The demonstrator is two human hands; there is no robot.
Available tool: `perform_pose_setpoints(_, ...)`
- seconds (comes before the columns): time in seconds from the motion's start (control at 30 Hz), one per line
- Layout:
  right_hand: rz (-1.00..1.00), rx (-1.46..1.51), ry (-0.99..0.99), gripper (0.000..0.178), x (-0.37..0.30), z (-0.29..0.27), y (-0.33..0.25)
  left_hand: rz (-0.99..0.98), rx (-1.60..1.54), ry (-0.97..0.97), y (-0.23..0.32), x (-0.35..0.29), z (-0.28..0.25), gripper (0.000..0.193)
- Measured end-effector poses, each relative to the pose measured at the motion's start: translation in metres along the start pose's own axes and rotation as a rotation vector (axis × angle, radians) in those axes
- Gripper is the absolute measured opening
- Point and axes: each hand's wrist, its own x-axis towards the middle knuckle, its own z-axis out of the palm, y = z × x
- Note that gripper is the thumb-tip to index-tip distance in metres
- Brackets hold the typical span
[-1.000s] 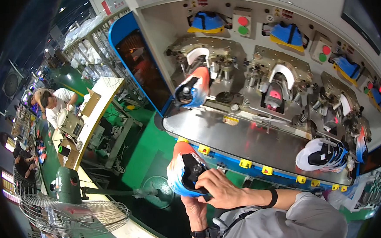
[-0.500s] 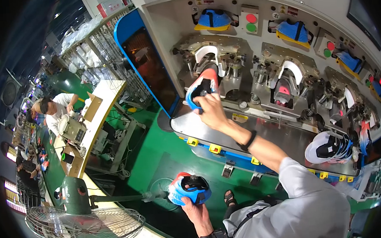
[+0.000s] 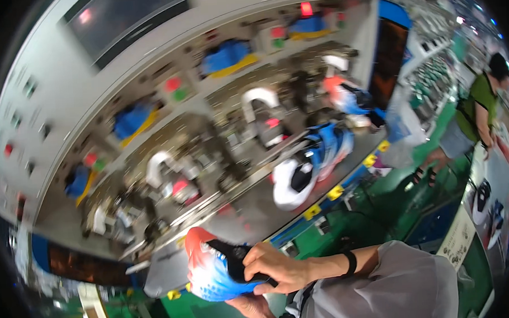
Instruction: Operating a toe-lasting machine to shape shoe uppers onto lasts.
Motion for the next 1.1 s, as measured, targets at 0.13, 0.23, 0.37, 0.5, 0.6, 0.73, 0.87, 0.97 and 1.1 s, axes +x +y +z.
perform_pose_setpoints(0.13,0.128,0.062,-0.231,0.056,-0.065,-0.145,0.004,0.007,0.082,-0.195,-0.056,-0.026,0.089,0.086)
perform_pose_setpoints(0.23,0.212,-0.674,0.175,0.041,-0.110,-0.289,0.003,-0.101,-0.068,-0.066,-0.103,-0.048,0.094,0.087)
perform_pose_setpoints(0.37,0.240,-1.248,0.375,0.052,-0.144,-0.449,0.075,-0.144,-0.011,-0.119,-0.123,-0.076,0.156,0.087)
perform_pose_setpoints(0.5,0.352,-1.251,0.217,0.040,-0.169,-0.525,0.147,-0.077,0.009,-0.065,-0.137,-0.089,0.155,0.086)
perform_pose_setpoints(0.6,0.260,-0.774,0.384,0.029,-0.120,-0.472,0.137,0.079,0.015,0.102,-0.111,-0.120,0.133,0.086)
perform_pose_setpoints(0.73,0.333,-0.287,0.012,0.024,-0.104,-0.351,0.029,0.090,0.070,0.474,-0.090,-0.191,0.119,0.058)
perform_pose_setpoints(0.87,0.114,0.105,-0.358,0.039,-0.112,-0.258,-0.025,0.111,-0.150,0.476,-0.091,-0.218,0.110,0.059)
perform_pose_setpoints(0.97,-0.018,0.282,-0.701,0.038,-0.121,-0.162,-0.035,0.325,-0.221,0.699,-0.070,-0.304,0.091,0.068)
perform_pose_setpoints(1.1,-0.105,0.519,-0.996,0.032,-0.137,-0.076,-0.060,0.706,-0.244,0.979,-0.075,-0.390,0.072,0.071)
